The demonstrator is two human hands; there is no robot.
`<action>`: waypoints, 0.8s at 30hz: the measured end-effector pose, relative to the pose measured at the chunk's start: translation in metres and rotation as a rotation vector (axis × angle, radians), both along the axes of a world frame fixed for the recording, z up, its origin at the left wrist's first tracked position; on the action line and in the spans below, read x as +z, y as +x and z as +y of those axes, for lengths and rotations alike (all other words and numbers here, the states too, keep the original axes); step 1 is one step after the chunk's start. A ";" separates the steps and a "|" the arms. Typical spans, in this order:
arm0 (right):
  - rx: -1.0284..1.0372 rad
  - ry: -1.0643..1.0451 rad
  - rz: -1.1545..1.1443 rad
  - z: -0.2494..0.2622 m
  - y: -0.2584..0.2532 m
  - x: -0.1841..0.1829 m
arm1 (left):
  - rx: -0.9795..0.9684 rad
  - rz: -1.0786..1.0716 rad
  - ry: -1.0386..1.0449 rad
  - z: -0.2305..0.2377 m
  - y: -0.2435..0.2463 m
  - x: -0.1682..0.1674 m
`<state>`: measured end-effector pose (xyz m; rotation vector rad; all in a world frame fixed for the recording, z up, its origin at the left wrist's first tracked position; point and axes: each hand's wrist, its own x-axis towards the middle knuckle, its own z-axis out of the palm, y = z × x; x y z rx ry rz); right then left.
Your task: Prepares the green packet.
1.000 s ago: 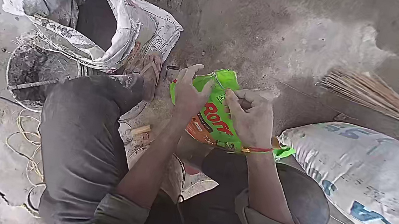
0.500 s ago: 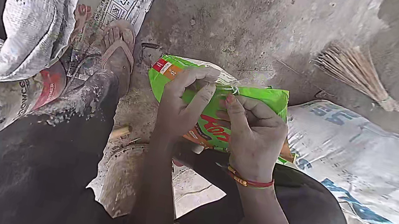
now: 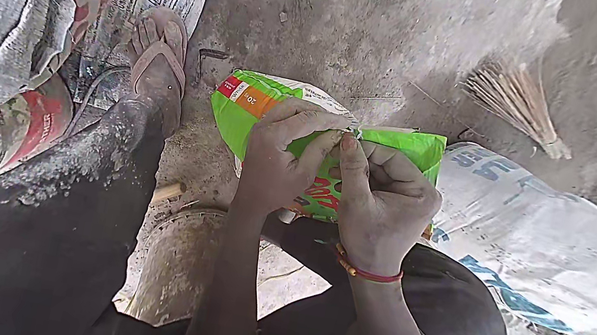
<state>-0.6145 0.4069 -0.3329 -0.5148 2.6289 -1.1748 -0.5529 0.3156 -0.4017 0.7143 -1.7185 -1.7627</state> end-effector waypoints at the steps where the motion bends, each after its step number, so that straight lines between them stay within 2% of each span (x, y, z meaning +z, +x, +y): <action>1: 0.003 0.000 -0.003 0.001 0.000 0.000 | 0.010 0.001 0.003 0.000 0.000 0.000; 12: 0.044 -0.007 -0.005 0.006 -0.003 0.003 | 0.065 -0.010 0.068 0.000 -0.002 0.002; 24: 0.088 -0.037 0.019 0.005 -0.002 0.003 | -0.026 0.156 0.127 -0.008 0.009 -0.009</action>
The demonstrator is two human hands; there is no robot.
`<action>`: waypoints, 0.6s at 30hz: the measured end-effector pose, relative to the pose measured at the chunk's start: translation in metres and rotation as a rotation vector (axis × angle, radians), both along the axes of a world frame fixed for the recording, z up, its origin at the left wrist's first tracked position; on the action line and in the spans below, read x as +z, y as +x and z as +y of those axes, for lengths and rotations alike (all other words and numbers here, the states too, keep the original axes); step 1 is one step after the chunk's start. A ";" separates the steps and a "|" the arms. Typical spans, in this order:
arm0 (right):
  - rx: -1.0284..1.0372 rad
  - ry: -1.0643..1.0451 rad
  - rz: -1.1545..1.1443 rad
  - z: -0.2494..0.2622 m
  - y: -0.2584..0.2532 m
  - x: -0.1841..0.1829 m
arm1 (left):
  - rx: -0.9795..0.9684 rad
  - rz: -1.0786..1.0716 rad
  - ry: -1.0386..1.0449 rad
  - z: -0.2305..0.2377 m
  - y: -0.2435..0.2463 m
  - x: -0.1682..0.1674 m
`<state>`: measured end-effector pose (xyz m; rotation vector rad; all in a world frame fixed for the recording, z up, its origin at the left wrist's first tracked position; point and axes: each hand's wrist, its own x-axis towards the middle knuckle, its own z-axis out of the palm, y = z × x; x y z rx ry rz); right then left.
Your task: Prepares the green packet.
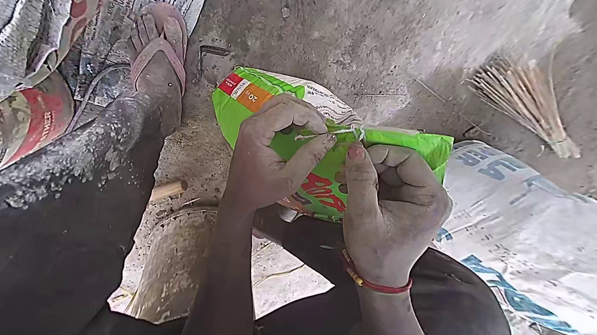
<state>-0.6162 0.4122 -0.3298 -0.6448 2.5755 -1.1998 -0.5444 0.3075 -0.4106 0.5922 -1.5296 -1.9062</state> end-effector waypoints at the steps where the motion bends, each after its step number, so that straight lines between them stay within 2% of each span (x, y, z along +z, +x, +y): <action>1: 0.012 -0.015 0.000 -0.001 0.001 0.001 | -0.003 0.002 0.003 0.000 0.000 0.000; 12: -0.036 -0.088 -0.297 -0.003 0.003 0.001 | -0.091 0.111 0.004 -0.005 0.008 -0.007; 18: -0.070 -0.114 -0.396 -0.003 0.003 0.000 | -0.111 0.103 -0.018 -0.006 0.011 -0.008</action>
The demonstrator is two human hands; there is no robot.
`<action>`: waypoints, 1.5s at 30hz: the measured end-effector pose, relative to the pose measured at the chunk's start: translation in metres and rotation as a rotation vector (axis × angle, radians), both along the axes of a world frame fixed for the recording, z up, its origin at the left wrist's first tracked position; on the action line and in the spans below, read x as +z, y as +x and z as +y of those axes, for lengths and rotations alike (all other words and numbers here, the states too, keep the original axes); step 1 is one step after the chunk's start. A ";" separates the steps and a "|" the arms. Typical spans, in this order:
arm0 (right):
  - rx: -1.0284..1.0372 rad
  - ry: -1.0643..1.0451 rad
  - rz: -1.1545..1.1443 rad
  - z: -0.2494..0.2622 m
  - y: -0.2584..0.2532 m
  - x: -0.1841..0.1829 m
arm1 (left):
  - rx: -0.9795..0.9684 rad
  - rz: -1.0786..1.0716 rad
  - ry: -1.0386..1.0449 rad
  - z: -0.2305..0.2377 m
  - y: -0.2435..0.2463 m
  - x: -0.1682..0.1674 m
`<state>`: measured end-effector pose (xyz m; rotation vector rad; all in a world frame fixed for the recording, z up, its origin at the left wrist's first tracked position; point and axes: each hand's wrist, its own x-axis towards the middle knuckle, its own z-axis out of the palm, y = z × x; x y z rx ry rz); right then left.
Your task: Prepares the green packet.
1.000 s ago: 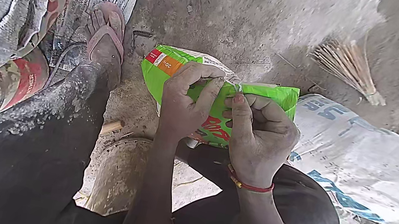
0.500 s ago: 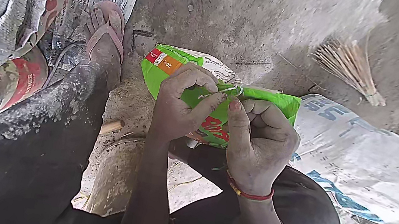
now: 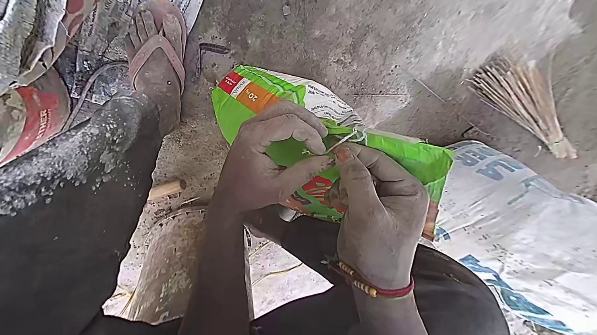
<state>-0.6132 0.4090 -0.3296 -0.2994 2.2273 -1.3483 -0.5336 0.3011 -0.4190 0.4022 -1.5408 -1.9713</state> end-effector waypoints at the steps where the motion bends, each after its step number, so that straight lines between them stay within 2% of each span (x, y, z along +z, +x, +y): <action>1: -0.019 -0.018 -0.051 0.000 0.000 0.000 | -0.010 0.001 -0.003 -0.001 0.001 0.000; 6: -0.115 -0.098 -0.278 -0.003 0.005 -0.001 | -0.071 0.019 0.010 -0.007 0.008 -0.004; 10: -0.133 -0.144 -0.343 -0.004 0.003 0.001 | -0.088 -0.055 -0.050 -0.012 0.015 -0.007; 24: -0.091 -0.141 -0.348 0.001 0.005 0.001 | -0.068 -0.083 -0.029 -0.008 0.011 -0.003; 31: -0.069 -0.117 -0.288 0.000 0.006 0.001 | -0.121 -0.066 -0.062 -0.009 0.011 -0.003; 39: -0.057 -0.117 -0.290 0.001 0.006 0.003 | -0.077 -0.073 -0.039 -0.007 0.008 -0.001; 45: -0.003 -0.080 -0.207 0.004 0.004 0.004 | -0.049 -0.109 -0.018 -0.004 0.001 0.007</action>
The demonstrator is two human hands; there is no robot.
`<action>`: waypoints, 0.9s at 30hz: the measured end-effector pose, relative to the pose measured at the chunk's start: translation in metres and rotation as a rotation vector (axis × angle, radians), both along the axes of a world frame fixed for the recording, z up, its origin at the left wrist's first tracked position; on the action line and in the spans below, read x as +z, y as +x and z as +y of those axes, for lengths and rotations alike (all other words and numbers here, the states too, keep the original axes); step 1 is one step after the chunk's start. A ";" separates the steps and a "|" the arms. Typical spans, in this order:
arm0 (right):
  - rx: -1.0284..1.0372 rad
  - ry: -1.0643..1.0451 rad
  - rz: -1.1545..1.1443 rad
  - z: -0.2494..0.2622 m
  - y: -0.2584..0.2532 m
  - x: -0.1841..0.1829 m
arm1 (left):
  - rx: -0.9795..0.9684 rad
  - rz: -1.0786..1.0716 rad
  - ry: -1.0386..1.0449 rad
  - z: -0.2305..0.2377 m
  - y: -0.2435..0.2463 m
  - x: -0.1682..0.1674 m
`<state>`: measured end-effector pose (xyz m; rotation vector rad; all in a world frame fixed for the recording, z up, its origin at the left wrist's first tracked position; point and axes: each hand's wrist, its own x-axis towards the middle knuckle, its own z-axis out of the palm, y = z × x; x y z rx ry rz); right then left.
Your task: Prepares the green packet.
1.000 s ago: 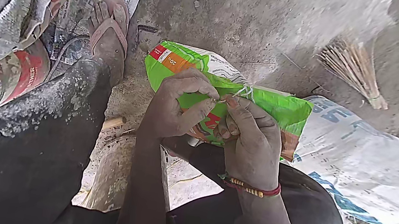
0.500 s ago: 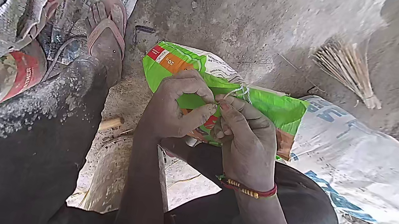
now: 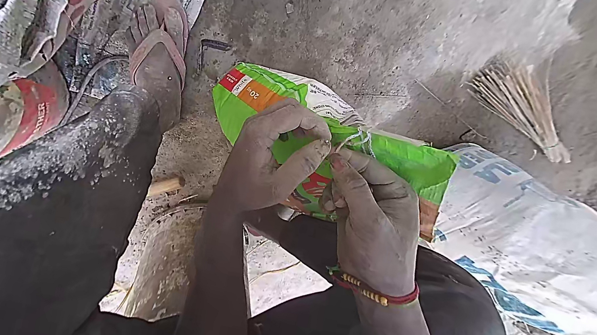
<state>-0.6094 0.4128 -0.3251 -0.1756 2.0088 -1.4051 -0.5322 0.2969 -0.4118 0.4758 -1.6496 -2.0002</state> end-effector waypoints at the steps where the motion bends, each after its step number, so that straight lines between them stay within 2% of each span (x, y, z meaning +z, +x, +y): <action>1: 0.021 0.009 0.027 0.001 0.000 0.000 | 0.007 -0.007 0.014 0.001 -0.001 0.002; 8: 0.050 0.008 -0.011 0.003 -0.001 0.001 | -0.053 -0.001 0.080 -0.001 0.002 0.006; 15: 0.038 -0.020 -0.041 0.003 -0.002 0.002 | -0.097 0.110 0.065 -0.005 0.008 -0.004; 20: 0.070 0.024 0.026 0.002 -0.001 0.001 | -0.068 0.077 0.044 -0.002 0.005 0.000; 27: 0.038 0.005 -0.017 0.004 0.000 0.000 | -0.046 0.079 0.079 -0.004 0.007 -0.002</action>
